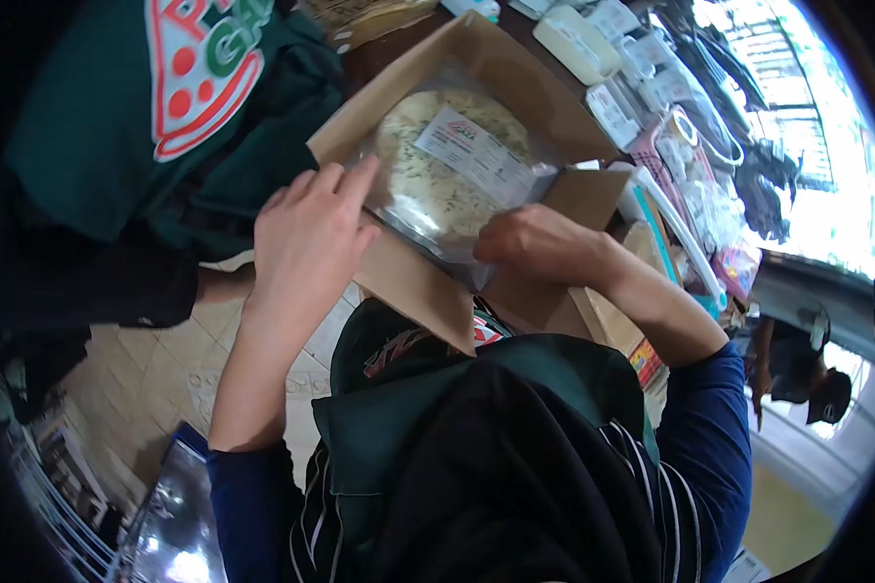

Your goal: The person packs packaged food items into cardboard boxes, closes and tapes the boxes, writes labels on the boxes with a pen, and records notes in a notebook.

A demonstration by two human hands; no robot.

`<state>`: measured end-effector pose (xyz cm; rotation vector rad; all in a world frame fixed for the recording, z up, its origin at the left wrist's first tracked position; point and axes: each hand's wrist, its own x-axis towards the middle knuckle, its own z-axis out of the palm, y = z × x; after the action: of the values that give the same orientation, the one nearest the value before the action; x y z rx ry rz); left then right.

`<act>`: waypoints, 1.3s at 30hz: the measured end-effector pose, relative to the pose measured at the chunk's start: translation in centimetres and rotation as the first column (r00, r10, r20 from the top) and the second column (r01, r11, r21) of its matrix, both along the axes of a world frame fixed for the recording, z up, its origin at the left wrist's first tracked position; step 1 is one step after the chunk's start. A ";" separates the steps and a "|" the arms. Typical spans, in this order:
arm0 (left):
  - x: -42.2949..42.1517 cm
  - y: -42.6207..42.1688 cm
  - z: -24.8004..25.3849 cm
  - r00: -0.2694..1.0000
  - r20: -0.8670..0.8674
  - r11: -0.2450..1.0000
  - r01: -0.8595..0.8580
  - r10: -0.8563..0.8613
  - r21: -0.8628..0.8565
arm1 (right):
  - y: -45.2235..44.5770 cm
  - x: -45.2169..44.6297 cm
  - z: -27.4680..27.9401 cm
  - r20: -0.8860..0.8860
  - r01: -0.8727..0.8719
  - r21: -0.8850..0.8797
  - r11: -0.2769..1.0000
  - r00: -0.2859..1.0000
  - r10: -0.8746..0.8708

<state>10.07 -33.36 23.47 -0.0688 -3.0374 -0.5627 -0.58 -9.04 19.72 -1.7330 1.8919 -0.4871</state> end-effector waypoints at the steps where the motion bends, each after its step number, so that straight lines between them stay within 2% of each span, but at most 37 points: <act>1: -0.6 0.3 0.3 1.000 -0.004 1.000 0.026 -0.026 -0.004 | -0.3 -0.5 1.6 -0.035 0.023 0.000 1.000 0.999 -0.023; 3: -1.6 0.9 0.8 0.945 0.135 0.954 0.298 -0.299 0.022 | -0.3 -0.5 2.1 -0.072 0.068 -0.001 0.998 0.995 -0.067; 4: -2.3 1.4 1.1 0.891 0.296 0.931 0.365 -0.344 -0.017 | -0.4 -0.3 1.4 -0.119 0.092 0.096 0.991 0.990 -0.080; 5: -3.0 2.0 0.8 0.886 0.294 0.924 0.381 -0.358 -0.021 | -0.5 0.1 0.5 -0.163 0.121 0.192 0.974 0.982 -0.090; 7: -4.5 3.1 -0.4 0.790 0.334 0.842 0.538 -0.514 0.024 | -1.5 0.2 0.3 -0.241 0.143 0.173 0.974 0.966 -0.099; 9: -5.6 4.2 -1.2 0.743 0.355 0.795 0.606 -0.567 0.000 | -1.5 -0.3 1.7 -0.210 0.195 0.283 0.939 0.968 -0.138; 10: -6.2 4.7 -1.4 0.706 0.376 0.756 0.654 -0.600 -0.019 | -1.1 -0.2 1.9 -0.215 0.218 0.279 0.935 0.963 -0.161; 12: -6.9 5.6 -2.0 0.652 0.420 0.703 0.710 -0.631 -0.046 | 0.0 0.6 2.4 -0.183 0.310 0.150 0.939 0.942 -0.282; 15: -7.7 6.8 -2.8 0.562 0.467 0.596 0.798 -0.682 -0.090 | -0.1 2.6 -1.8 -0.277 0.377 0.198 0.905 0.907 -0.317; 17: -8.0 7.6 -2.9 0.528 0.467 0.544 0.831 -0.709 -0.115 | 0.9 2.8 -0.8 -0.271 0.442 0.164 0.882 0.880 -0.390; 18: -7.6 7.7 -3.0 0.521 0.481 0.540 0.834 -0.705 -0.112 | 1.6 3.5 0.1 -0.138 0.549 0.124 0.826 0.834 -0.534; 20: -7.7 8.1 -3.0 0.476 0.504 0.506 0.858 -0.720 -0.088 | 3.9 4.6 -0.6 0.100 0.716 0.004 0.698 0.694 -0.713; 21: -7.6 8.3 -3.5 0.461 0.506 0.486 0.869 -0.729 -0.091 | 4.9 5.2 -1.6 0.102 0.731 0.001 0.682 0.678 -0.728; 22: -7.3 8.6 -4.3 0.482 0.445 0.496 0.863 -0.754 -0.096 | 5.7 5.8 -2.5 0.329 0.851 0.005 0.526 0.495 -0.804; 23: -7.0 8.7 -5.2 0.504 0.382 0.506 0.856 -0.775 -0.101 | 6.3 6.4 -3.7 0.534 0.934 0.047 0.355 0.277 -0.799; 24: -6.6 8.6 -5.9 0.514 0.295 0.506 0.856 -0.805 -0.110 | 6.8 6.8 -5.8 0.732 0.962 0.153 0.228 0.045 -0.680; 25: -6.2 8.6 -6.1 0.500 0.298 0.490 0.864 -0.813 -0.114 | 6.9 7.2 -6.4 0.735 0.966 0.150 0.211 0.034 -0.677; 27: -5.8 8.5 -6.4 0.545 0.221 0.517 0.838 -0.809 -0.176 | 6.9 7.7 -7.2 0.869 0.970 0.237 0.044 -0.192 -0.457; 29: -5.5 8.2 -6.7 0.521 0.191 0.505 0.854 -0.832 -0.128 | 7.0 7.8 -7.3 0.879 0.972 0.233 0.018 -0.202 -0.432; 31: -5.7 7.9 -6.4 0.508 0.163 0.502 0.861 -0.846 -0.083 | 6.9 7.7 -6.4 0.880 0.984 0.173 0.038 -0.137 -0.454; 32: -6.4 7.7 -6.0 0.552 0.046 0.553 0.833 -0.832 0.006 | 7.0 7.6 -5.3 0.804 0.987 0.153 0.056 -0.092 -0.587; 33: -7.0 7.3 -5.4 0.603 -0.065 0.596 0.797 -0.795 0.099 | 7.4 7.6 -4.1 0.644 0.981 0.160 0.114 -0.016 -0.765; 35: -8.4 6.6 -3.3 0.717 -0.110 0.667 0.685 -0.688 0.291 | 7.5 7.2 -1.1 0.466 0.953 0.056 0.296 0.237 -0.852; 36: -8.9 6.4 -2.1 0.776 -0.086 0.691 0.601 -0.625 0.402 | 7.0 6.9 0.0 0.475 0.947 0.060 0.317 0.252 -0.843; 37: -9.3 6.3 -1.1 0.828 -0.059 0.697 0.506 -0.558 0.508 | 6.5 6.5 1.1 0.292 0.896 -0.039 0.442 0.433 -0.853; 38: -9.7 6.2 -0.6 0.840 -0.056 0.707 0.489 -0.540 0.511 | 6.0 6.1 2.1 0.081 0.814 -0.113 0.570 0.579 -0.811; 39: -10.1 6.1 -0.3 0.849 -0.121 0.690 0.493 -0.514 0.530 | 5.0 5.9 2.9 0.081 0.804 -0.107 0.586 0.594 -0.800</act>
<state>0.02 -27.24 23.21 -0.8983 -2.7241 -1.4575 5.30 -4.02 22.66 -0.7914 2.6210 -0.9714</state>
